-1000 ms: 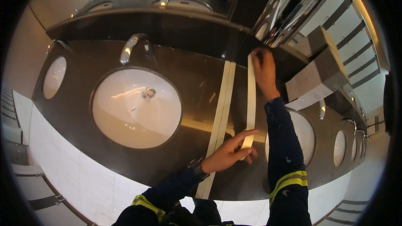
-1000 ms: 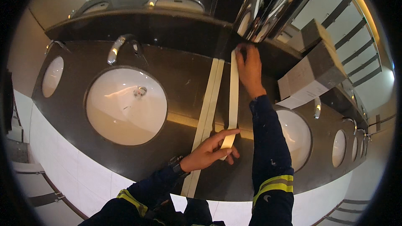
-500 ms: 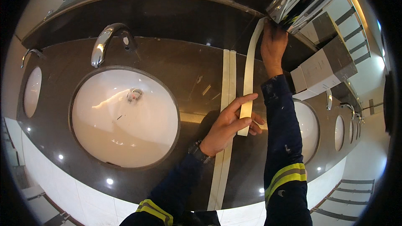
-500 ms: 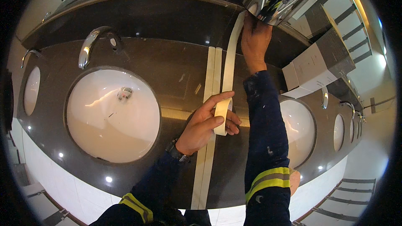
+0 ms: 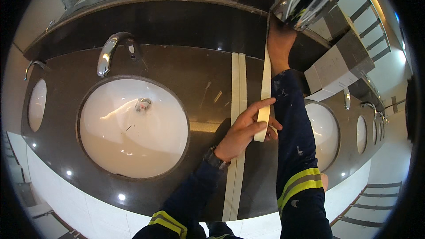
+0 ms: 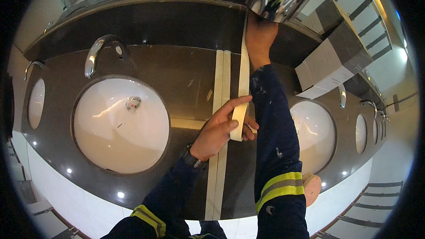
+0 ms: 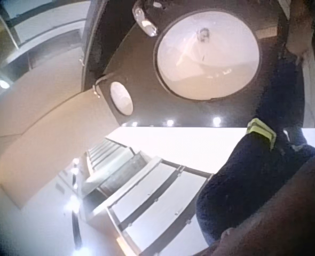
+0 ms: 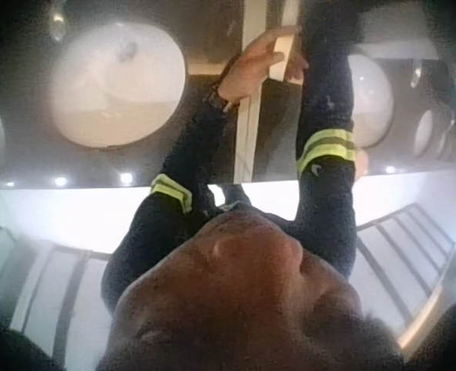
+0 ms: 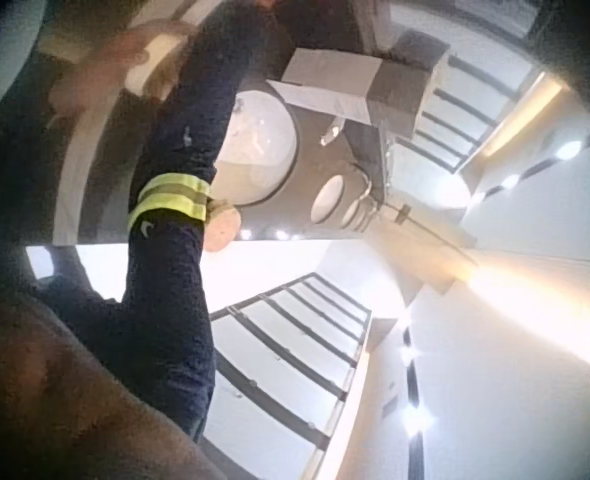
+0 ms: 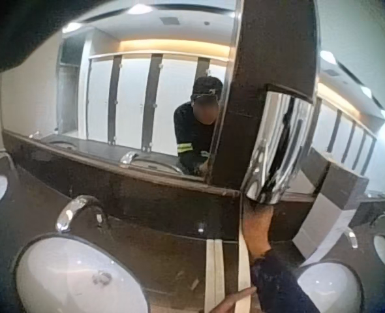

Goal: The person applies strips of masking tape along the countertop in a public restroom. They unroll the tape, press it down, and smooth it along the surface between sinks.

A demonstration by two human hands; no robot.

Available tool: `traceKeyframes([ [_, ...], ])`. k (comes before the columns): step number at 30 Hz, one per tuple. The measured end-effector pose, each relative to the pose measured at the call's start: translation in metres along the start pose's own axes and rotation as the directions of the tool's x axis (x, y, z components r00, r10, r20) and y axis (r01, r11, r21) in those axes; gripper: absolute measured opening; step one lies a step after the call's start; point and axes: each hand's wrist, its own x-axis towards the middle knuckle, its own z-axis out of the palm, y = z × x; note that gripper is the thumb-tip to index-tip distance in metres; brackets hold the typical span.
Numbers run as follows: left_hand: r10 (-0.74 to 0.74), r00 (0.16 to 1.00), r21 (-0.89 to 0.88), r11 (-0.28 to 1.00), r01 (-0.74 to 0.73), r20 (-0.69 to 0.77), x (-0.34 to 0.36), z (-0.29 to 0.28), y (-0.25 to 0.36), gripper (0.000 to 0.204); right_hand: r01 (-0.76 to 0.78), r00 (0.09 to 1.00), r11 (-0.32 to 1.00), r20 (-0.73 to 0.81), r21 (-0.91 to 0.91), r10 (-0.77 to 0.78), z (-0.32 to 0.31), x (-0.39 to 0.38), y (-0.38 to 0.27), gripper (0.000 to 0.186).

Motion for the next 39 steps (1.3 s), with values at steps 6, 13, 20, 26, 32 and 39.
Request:
traceKeyframes([
  [6,0.072,0.997,-0.13,0.989,-0.071,0.004,0.029,-0.008,-0.001,0.068,0.095,0.992,0.991,0.071,0.098,-0.102,-0.018,0.011,-0.001,0.029],
  [13,-0.131,0.986,-0.001,0.991,0.132,0.102,0.023,-0.007,0.001,0.091,0.058,0.994,0.998,0.09,-0.038,-0.054,-0.031,0.005,0.001,0.031],
  [20,-0.116,0.974,-0.142,0.979,0.145,0.195,0.02,-0.019,0.003,0.094,0.038,0.994,0.998,0.106,-0.041,-0.033,-0.026,0.001,0.002,0.035],
  [26,-0.093,0.98,-0.167,0.978,0.123,0.176,0.014,-0.029,0.011,0.094,-0.116,0.992,0.977,0.065,0.181,0.106,-0.02,-0.006,-0.017,0.03],
  [32,-0.105,0.979,-0.17,0.976,0.136,0.176,0.012,-0.028,0.01,0.095,0.019,1.0,0.999,0.002,0.038,-0.019,-0.02,-0.003,0.0,0.025],
  [39,-0.104,0.98,-0.151,0.98,0.131,0.172,0.01,-0.027,0.011,0.095,0.017,0.998,1.0,0.057,-0.006,-0.016,-0.022,-0.002,-0.005,0.02],
])
